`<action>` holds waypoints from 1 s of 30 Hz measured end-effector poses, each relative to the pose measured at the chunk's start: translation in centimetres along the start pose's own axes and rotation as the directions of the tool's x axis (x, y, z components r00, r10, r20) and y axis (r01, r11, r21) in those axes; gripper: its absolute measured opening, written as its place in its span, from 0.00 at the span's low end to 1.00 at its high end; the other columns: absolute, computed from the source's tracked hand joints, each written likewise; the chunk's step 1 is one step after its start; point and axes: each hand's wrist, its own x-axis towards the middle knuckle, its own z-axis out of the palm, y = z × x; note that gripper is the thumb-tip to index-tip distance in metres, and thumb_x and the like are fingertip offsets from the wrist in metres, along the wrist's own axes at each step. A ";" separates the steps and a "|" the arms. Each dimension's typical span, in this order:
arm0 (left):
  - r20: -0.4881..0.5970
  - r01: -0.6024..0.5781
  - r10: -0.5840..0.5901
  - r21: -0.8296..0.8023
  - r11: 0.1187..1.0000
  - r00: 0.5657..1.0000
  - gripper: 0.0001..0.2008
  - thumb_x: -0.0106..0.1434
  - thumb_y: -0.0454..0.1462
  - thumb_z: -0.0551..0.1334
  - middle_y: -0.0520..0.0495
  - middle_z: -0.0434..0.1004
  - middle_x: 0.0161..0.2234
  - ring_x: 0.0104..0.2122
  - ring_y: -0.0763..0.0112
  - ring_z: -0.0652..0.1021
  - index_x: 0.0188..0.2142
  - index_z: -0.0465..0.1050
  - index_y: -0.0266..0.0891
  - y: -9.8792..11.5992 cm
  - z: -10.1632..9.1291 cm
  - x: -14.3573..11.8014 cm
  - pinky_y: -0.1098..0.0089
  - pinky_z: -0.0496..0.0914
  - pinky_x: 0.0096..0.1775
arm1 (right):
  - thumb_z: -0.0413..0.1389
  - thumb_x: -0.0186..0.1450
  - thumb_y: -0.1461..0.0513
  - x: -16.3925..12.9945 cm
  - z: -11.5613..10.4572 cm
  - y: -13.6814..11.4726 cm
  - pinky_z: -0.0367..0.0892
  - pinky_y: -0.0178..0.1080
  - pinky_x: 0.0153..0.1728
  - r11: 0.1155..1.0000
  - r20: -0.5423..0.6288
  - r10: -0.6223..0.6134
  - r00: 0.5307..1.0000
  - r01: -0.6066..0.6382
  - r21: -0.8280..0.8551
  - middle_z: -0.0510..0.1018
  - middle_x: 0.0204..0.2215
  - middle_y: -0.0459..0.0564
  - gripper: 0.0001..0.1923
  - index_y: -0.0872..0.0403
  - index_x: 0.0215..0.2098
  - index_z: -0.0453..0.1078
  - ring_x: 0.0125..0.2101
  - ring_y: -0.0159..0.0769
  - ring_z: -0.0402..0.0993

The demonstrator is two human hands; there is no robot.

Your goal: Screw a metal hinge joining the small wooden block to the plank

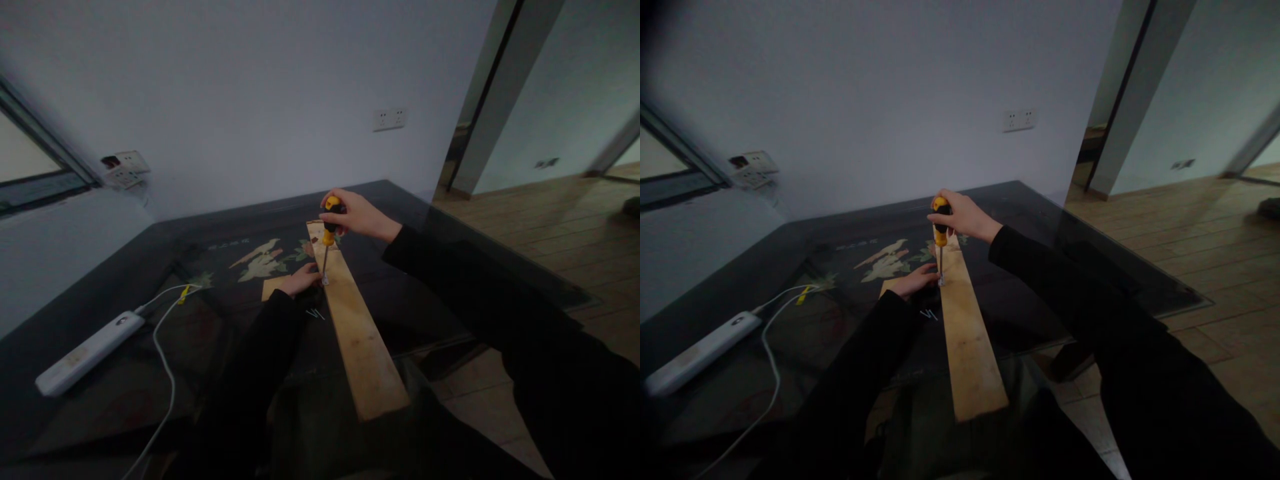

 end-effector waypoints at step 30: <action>-0.136 -0.171 0.272 0.500 0.849 0.953 0.23 0.63 0.38 0.57 0.48 0.74 0.27 0.29 0.67 0.75 0.56 0.61 0.33 0.4 -1.8 -3.3 0.70 0.67 0.34 | 0.61 0.55 0.60 -9.1 0.8 10.7 0.70 0.29 0.17 0.446 -0.334 0.692 0.640 -0.016 0.895 0.72 0.21 0.42 0.11 0.54 0.29 0.62 0.17 0.26 0.71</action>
